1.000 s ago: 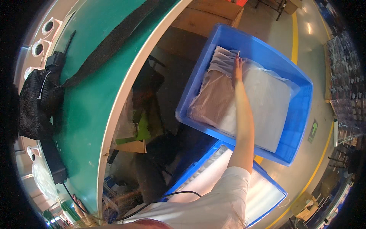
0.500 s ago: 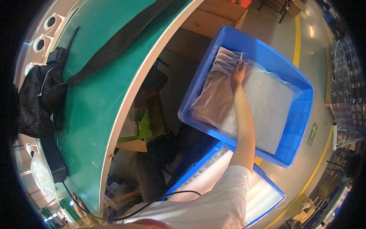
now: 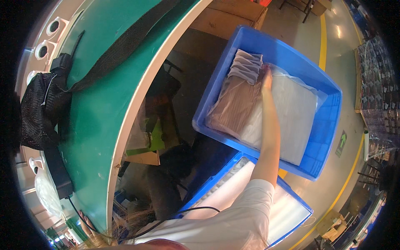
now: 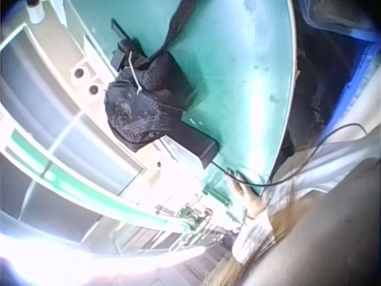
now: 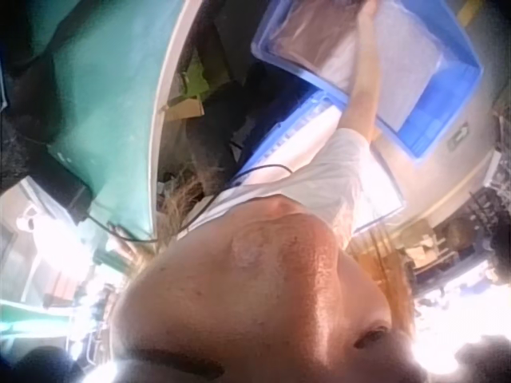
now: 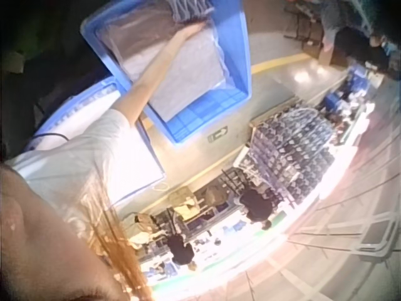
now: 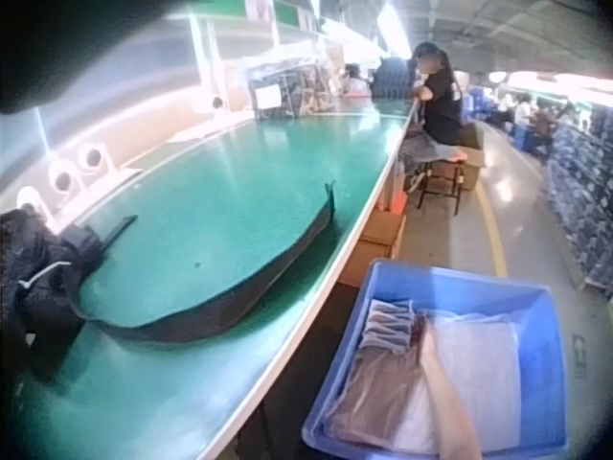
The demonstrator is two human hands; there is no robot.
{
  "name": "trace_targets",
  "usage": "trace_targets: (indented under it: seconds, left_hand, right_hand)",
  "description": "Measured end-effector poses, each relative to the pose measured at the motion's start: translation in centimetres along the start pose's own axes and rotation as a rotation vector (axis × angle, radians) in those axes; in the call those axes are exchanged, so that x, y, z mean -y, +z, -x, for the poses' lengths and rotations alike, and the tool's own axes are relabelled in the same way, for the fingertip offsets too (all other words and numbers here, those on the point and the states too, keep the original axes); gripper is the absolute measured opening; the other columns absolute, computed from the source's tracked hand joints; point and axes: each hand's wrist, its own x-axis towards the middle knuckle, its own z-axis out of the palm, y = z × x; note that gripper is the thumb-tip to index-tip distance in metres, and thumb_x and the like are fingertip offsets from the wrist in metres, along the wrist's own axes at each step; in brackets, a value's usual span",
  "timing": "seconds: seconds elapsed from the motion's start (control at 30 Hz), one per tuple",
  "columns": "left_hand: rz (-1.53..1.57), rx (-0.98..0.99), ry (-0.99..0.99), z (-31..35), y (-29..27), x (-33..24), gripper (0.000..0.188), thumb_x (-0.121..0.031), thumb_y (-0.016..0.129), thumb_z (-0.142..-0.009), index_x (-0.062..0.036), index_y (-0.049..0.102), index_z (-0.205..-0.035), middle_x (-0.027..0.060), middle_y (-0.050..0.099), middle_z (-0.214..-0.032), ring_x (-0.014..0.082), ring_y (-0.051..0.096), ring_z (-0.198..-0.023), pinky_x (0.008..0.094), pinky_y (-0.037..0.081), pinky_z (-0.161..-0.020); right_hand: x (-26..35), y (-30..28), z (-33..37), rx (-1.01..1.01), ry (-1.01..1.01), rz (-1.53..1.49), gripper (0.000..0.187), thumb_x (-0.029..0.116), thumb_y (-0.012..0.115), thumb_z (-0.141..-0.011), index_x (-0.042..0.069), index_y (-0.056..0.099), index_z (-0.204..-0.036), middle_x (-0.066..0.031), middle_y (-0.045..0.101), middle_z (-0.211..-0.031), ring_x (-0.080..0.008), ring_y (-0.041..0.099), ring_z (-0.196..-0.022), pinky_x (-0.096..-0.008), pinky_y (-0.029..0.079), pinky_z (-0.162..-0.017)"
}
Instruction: Pressing circular components into white plastic housing units using a manual green lever press and organizing finished units into bins.
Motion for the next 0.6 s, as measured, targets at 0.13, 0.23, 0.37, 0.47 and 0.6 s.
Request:
trace_targets:
  seconds: [0.13,0.23,0.37,0.47,0.6]
  left_hand:
    - [0.242,-0.234,-0.233,2.3,3.7,6.2,0.069,-0.038,0.053,-0.095,-0.0111,0.031,-0.155,0.0195,0.029,-0.159,0.0340,0.031,-0.144,0.0497,0.024,-0.116]
    - [0.408,-0.426,-0.409,3.2,4.4,7.2,0.050,-0.023,0.042,-0.105,-0.0048,0.036,-0.152,0.0107,0.036,-0.158,0.0208,0.035,-0.143,0.0362,0.025,-0.120]
    - [0.458,-0.503,-0.496,1.2,5.0,4.3,0.044,-0.017,0.038,-0.109,-0.0023,0.037,-0.150,0.0080,0.038,-0.157,0.0154,0.034,-0.144,0.0326,0.024,-0.122]
    - [0.415,-0.508,-0.439,1.2,4.5,3.8,0.044,-0.017,0.038,-0.108,-0.0013,0.038,-0.150,0.0100,0.038,-0.157,0.0176,0.035,-0.144,0.0340,0.025,-0.121]
    - [0.348,-0.441,-0.341,0.4,3.9,2.6,0.044,-0.017,0.040,-0.108,0.0005,0.039,-0.148,0.0138,0.038,-0.155,0.0220,0.036,-0.143,0.0367,0.028,-0.120]
  right_hand:
    - [-0.8,0.8,0.5,0.185,-0.023,-0.129,0.060,0.047,0.039,-0.105,0.004,0.048,-0.146,-0.0095,0.051,-0.148,-0.0245,0.047,-0.137,-0.0375,0.033,-0.116]
    - [-1.6,0.8,-0.6,0.194,-0.090,0.041,0.062,0.049,0.040,-0.105,0.004,0.045,-0.147,-0.0114,0.048,-0.150,-0.0256,0.045,-0.138,-0.0372,0.032,-0.116]
    - [-3.6,-0.6,-1.6,0.187,-0.183,0.294,0.066,0.051,0.042,-0.103,0.003,0.042,-0.149,-0.0139,0.044,-0.153,-0.0272,0.042,-0.141,-0.0368,0.031,-0.116]
    - [-4.2,-0.9,-2.2,0.194,-0.270,0.442,0.069,0.053,0.043,-0.103,0.003,0.040,-0.150,-0.0158,0.041,-0.154,-0.0283,0.040,-0.142,-0.0365,0.030,-0.116]
    - [-5.2,-2.4,-3.8,0.185,-0.363,0.688,0.074,0.056,0.044,-0.101,0.003,0.037,-0.152,-0.0184,0.037,-0.157,-0.0299,0.037,-0.144,-0.0361,0.029,-0.117]
